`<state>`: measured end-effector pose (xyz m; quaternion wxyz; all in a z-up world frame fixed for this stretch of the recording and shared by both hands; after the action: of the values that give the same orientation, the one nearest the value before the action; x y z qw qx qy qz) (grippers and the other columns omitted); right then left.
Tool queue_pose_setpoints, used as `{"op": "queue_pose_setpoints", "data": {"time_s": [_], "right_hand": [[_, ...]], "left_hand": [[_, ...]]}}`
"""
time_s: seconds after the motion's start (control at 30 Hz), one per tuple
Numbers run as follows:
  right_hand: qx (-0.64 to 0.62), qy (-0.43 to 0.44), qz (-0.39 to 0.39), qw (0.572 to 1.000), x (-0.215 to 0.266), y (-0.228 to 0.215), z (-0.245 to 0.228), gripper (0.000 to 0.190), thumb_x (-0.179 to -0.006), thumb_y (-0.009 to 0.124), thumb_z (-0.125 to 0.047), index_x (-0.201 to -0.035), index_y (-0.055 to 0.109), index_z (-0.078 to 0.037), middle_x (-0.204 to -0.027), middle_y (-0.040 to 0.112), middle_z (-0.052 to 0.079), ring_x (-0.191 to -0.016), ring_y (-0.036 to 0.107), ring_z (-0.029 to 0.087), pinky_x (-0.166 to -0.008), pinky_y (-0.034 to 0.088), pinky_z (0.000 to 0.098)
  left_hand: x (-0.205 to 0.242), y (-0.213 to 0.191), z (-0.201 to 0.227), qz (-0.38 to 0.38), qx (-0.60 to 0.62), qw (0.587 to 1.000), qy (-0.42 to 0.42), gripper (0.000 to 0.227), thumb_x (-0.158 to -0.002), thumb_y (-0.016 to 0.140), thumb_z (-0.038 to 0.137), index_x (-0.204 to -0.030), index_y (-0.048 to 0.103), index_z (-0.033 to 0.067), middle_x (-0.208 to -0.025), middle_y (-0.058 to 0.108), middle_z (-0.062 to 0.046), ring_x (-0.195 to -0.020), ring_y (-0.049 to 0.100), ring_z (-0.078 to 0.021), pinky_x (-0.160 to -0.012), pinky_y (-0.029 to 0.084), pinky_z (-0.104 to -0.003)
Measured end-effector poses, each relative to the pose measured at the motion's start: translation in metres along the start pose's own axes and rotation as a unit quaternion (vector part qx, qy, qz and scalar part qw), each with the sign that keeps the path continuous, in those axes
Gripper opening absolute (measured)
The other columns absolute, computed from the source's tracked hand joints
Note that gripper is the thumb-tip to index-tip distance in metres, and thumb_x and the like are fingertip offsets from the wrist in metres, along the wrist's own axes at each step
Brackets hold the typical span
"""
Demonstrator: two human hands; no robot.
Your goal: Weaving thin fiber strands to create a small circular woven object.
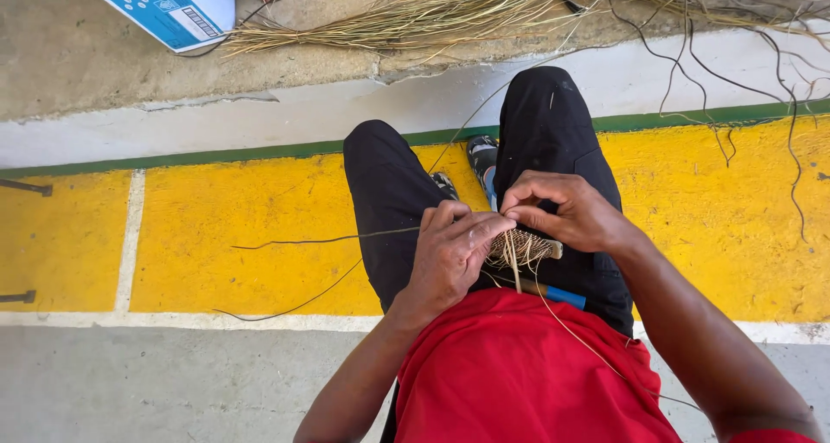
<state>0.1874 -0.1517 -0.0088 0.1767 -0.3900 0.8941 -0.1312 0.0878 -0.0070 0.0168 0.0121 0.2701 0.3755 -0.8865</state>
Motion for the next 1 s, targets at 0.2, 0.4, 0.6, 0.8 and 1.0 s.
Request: {"op": "queue_pose_setpoints", "data": {"time_s": [0.2, 0.4, 0.6, 0.8, 1.0], "right_hand": [[-0.144, 0.082, 0.11, 0.98, 0.001, -0.032, 0.068, 0.014, -0.106, 0.065, -0.018, -0.108, 0.064, -0.005, -0.095, 0.065, -0.001, -0.087, 0.061, 0.008, -0.078, 0.053, 0.0266], [-0.056, 0.087, 0.106, 0.989, 0.009, -0.007, 0.008, 0.03, -0.098, 0.065, -0.019, -0.124, 0.064, -0.005, -0.093, 0.065, 0.001, -0.08, 0.062, 0.01, -0.076, 0.054, 0.0275], [0.12, -0.097, 0.208, 0.966, -0.028, -0.008, -0.001, 0.023, -0.103, 0.068, -0.013, -0.084, 0.063, 0.0, -0.076, 0.061, 0.009, -0.068, 0.059, 0.019, -0.062, 0.048, 0.0342], [0.34, -0.18, 0.243, 0.891, -0.057, -0.012, 0.011, 0.04, -0.098, 0.069, -0.008, -0.066, 0.045, -0.006, -0.062, 0.05, 0.006, -0.055, 0.05, 0.022, -0.053, 0.041, 0.0381], [0.201, 0.04, 0.213, 0.955, -0.02, -0.028, 0.029, 0.042, -0.107, 0.068, -0.024, -0.072, 0.057, -0.003, -0.063, 0.053, 0.004, -0.058, 0.053, 0.021, -0.058, 0.044, 0.038]], "left_hand": [[0.005, 0.001, 0.005, -0.002, 0.002, 1.0, 0.006, 0.032, -0.091, 0.073, 0.007, -0.121, 0.073, 0.0179, -0.114, 0.075, 0.007, -0.098, 0.059, -0.0172, -0.089, 0.041, -0.035], [0.002, 0.001, -0.003, -0.005, 0.013, 1.0, -0.017, 0.031, -0.09, 0.072, 0.006, -0.119, 0.074, 0.0186, -0.113, 0.075, 0.005, -0.097, 0.058, -0.0181, -0.088, 0.041, -0.035], [0.0, -0.003, 0.011, -0.011, -0.001, 1.0, 0.013, 0.028, -0.094, 0.069, 0.004, -0.119, 0.072, 0.0161, -0.112, 0.074, 0.003, -0.101, 0.06, -0.0187, -0.089, 0.04, -0.035], [0.003, -0.003, 0.007, -0.046, -0.009, 0.998, -0.037, 0.021, -0.095, 0.064, 0.005, -0.115, 0.066, 0.0122, -0.108, 0.07, 0.0, -0.105, 0.059, -0.0212, -0.093, 0.038, -0.038], [0.015, -0.006, 0.023, -0.096, 0.015, 0.995, -0.019, 0.029, -0.091, 0.062, 0.003, -0.118, 0.063, 0.0133, -0.111, 0.07, 0.0, -0.108, 0.06, -0.0213, -0.095, 0.039, -0.039]]}}
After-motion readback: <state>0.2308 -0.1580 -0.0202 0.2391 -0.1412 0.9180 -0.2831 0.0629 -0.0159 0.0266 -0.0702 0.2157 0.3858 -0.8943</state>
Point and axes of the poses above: each hand's wrist, its own x-axis away from the middle knuckle, its own y-axis out of the palm, z = x × y, the point moved 7 cm from there along -x, towards the middle knuckle
